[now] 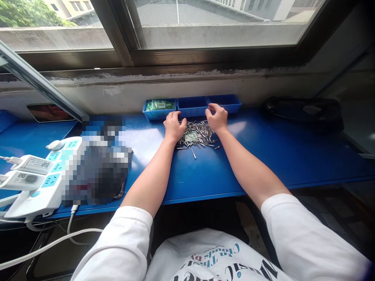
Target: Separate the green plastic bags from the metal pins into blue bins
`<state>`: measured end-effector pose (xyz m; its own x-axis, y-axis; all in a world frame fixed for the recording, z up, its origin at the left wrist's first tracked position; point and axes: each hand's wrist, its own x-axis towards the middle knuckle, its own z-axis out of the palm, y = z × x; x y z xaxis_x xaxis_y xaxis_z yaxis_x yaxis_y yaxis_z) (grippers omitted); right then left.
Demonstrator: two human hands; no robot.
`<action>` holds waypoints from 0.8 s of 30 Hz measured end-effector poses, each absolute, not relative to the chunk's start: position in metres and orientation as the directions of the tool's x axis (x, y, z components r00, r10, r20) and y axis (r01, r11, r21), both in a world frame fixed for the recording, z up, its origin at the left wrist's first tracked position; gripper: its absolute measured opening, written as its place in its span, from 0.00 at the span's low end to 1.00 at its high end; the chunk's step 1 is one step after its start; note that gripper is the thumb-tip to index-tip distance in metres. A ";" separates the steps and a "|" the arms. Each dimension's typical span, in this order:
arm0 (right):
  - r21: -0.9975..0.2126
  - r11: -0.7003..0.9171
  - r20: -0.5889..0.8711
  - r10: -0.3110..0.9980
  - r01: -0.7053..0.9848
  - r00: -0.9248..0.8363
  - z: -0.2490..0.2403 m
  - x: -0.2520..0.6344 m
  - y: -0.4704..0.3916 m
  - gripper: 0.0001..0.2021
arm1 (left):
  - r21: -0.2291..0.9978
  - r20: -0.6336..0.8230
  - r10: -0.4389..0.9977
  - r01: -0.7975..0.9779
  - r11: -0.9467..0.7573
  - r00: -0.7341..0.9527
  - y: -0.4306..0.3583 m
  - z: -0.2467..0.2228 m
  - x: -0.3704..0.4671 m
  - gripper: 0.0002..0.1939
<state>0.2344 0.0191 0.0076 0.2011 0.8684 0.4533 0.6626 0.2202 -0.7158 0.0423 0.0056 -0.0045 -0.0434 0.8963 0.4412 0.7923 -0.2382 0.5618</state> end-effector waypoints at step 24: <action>-0.394 0.440 0.332 0.887 0.807 -0.322 0.000 0.214 0.007 0.19 | 0.530 0.450 0.893 0.809 -0.256 -0.012 0.009 -0.008 0.042 0.20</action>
